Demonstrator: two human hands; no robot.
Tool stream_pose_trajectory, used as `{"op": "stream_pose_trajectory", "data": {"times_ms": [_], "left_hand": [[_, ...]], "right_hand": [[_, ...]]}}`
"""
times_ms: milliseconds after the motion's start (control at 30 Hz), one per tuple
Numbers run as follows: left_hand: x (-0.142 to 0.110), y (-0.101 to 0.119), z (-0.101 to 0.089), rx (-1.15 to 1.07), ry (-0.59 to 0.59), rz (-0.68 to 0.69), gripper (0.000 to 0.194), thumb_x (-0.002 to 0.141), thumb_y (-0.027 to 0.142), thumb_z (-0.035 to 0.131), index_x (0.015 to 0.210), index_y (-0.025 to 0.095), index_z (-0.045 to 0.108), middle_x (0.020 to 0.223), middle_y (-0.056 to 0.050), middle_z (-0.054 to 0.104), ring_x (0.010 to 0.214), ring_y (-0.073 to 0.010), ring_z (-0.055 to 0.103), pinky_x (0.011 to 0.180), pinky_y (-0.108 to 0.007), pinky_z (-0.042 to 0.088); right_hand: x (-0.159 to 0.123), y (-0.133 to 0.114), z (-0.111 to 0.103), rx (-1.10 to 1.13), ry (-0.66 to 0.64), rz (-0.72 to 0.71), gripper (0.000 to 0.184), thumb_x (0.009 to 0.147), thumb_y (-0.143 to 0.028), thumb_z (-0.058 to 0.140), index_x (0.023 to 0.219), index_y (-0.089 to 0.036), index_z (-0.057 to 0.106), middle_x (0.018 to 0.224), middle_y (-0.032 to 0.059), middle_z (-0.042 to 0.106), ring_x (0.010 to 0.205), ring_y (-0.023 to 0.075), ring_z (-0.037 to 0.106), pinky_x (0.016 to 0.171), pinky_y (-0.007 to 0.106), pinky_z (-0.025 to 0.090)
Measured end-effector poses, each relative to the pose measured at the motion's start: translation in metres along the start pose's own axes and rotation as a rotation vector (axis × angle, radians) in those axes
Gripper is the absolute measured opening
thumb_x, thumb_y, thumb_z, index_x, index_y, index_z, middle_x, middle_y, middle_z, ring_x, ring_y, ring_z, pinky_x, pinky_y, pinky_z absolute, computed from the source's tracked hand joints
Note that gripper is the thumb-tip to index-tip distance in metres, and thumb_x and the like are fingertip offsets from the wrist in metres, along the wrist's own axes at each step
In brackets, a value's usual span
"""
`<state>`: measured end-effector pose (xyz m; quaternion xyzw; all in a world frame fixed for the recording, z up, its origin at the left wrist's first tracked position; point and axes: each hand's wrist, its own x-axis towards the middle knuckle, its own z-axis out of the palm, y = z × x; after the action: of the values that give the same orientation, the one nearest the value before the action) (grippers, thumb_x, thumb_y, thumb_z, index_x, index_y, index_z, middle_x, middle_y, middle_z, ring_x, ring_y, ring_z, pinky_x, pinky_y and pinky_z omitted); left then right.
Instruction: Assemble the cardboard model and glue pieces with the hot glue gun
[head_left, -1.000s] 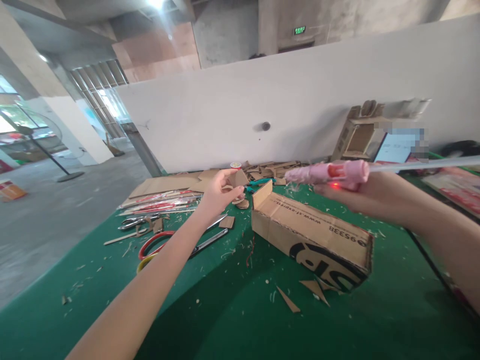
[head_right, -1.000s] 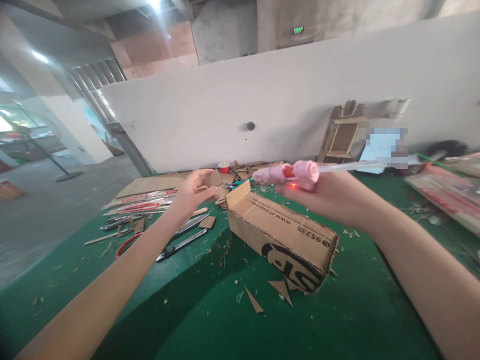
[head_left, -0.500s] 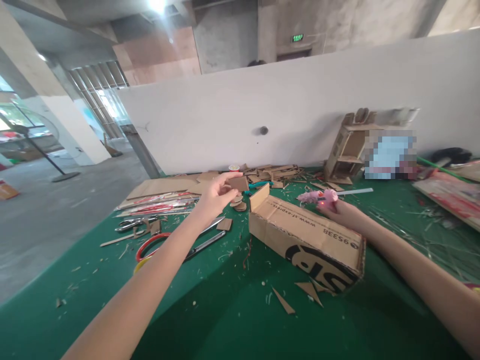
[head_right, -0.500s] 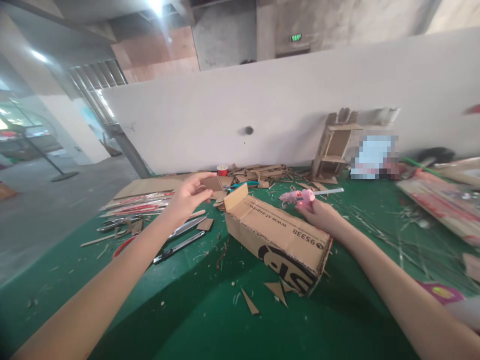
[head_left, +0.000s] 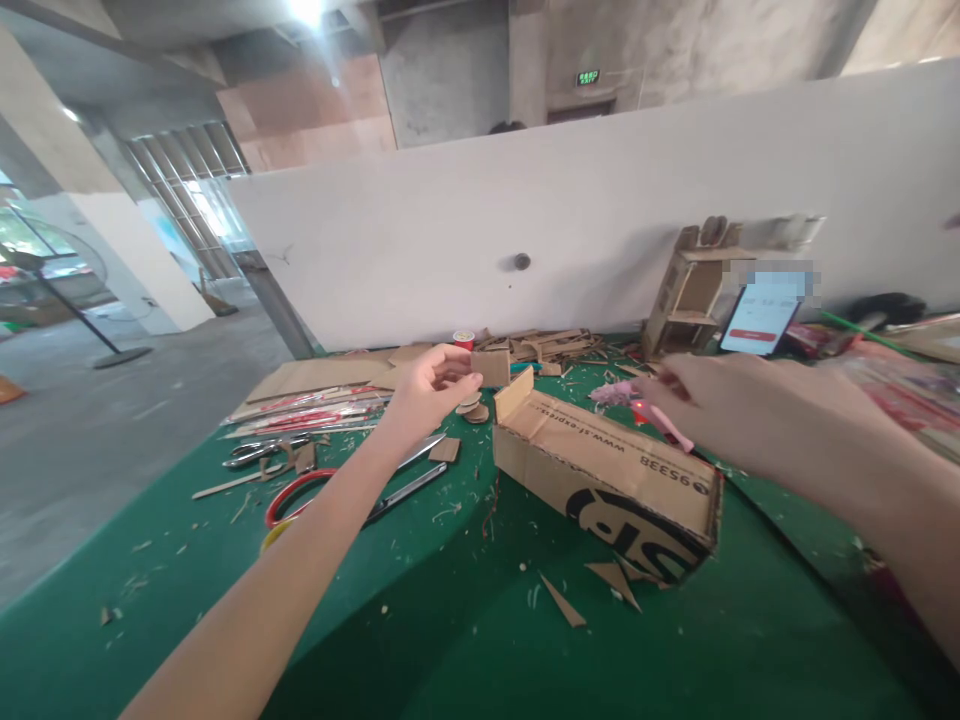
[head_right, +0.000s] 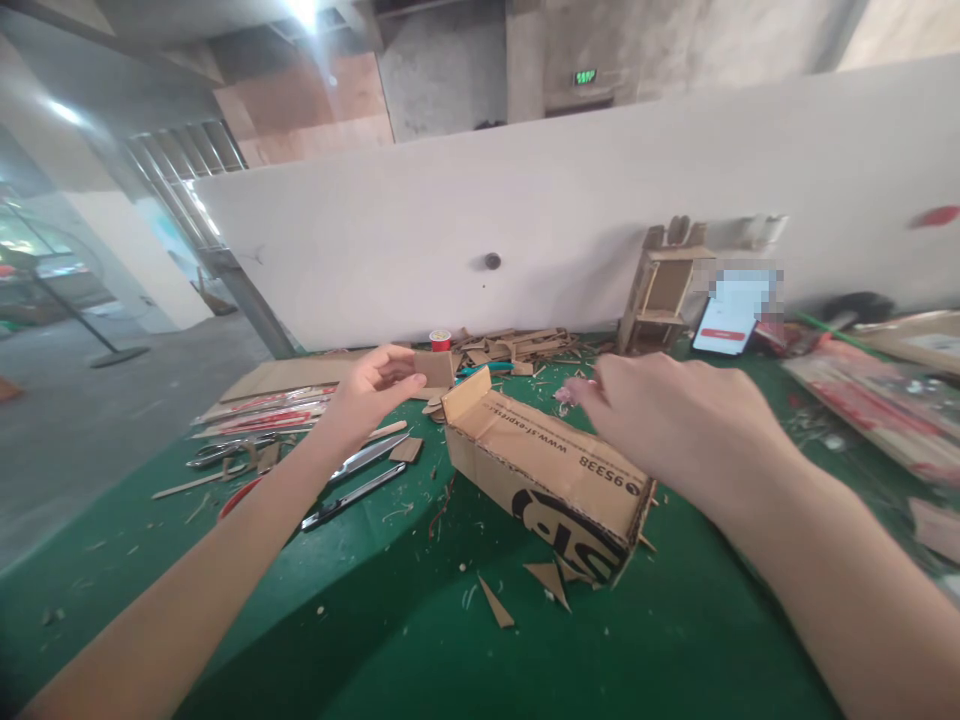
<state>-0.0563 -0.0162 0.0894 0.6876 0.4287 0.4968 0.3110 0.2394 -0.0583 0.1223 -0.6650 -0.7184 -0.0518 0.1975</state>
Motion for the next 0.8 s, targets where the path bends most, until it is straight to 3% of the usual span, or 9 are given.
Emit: {"op": "stream_pose_trajectory", "data": {"times_ms": [67,167,333,533,700,800], "left_hand": [[-0.003,0.004,0.0,-0.002,-0.067,0.015,0.026,0.078,0.033,0.068,0.098,0.019,0.059,0.092,-0.003,0.067,0.078,-0.0133,0.06,0.067,-0.025,0.047],[-0.006,0.007,0.0,0.005,-0.166,0.047,0.024,0.079,0.034,0.068,0.096,0.019,0.061,0.091,-0.002,0.067,0.064,-0.0088,0.054,0.059,-0.023,0.043],[-0.006,0.006,0.001,0.074,-0.199,0.102,0.022,0.079,0.035,0.067,0.093,0.018,0.061,0.083,-0.002,0.064,0.061,-0.009,0.051,0.055,-0.023,0.04],[-0.003,-0.002,0.0,0.086,-0.114,0.141,0.027,0.086,0.03,0.055,0.11,0.018,0.056,0.107,-0.008,0.059,0.09,-0.0156,0.055,0.067,-0.024,0.046],[-0.003,-0.015,0.0,0.175,-0.358,0.082,0.04,0.083,0.025,0.056,0.122,0.019,0.05,0.09,-0.004,0.063,0.084,-0.0173,0.061,0.076,-0.031,0.049],[-0.004,-0.014,0.002,0.22,-0.429,0.097,0.038,0.081,0.022,0.057,0.119,0.02,0.054,0.089,-0.004,0.065,0.084,-0.0176,0.062,0.076,-0.032,0.049]], "right_hand": [[-0.002,-0.031,-0.004,0.134,-0.059,-0.09,0.045,0.081,-0.065,0.046,0.099,-0.028,0.063,0.081,0.0082,0.068,0.066,0.0246,0.06,0.057,0.034,0.038],[-0.002,-0.066,0.003,0.375,-0.076,-0.256,0.048,0.082,-0.058,0.052,0.116,-0.025,0.057,0.094,0.0082,0.068,0.076,0.0219,0.062,0.058,0.029,0.039],[0.001,-0.087,0.023,0.408,-0.025,-0.36,0.018,0.087,-0.027,0.046,0.092,-0.024,0.063,0.072,0.001,0.065,0.059,0.0133,0.054,0.053,0.025,0.029],[0.01,-0.072,0.027,0.326,-0.065,-0.347,0.013,0.083,-0.029,0.049,0.079,-0.023,0.061,0.065,-0.0017,0.06,0.053,0.0113,0.047,0.05,0.026,0.024],[0.005,-0.071,0.03,0.332,-0.081,-0.357,0.013,0.081,-0.028,0.049,0.072,-0.023,0.056,0.059,-0.0037,0.057,0.05,0.0102,0.044,0.049,0.026,0.023],[-0.001,-0.077,0.038,0.395,-0.055,-0.344,0.013,0.081,-0.026,0.048,0.074,-0.021,0.057,0.061,-0.0022,0.057,0.052,0.0103,0.047,0.051,0.025,0.028]]}}
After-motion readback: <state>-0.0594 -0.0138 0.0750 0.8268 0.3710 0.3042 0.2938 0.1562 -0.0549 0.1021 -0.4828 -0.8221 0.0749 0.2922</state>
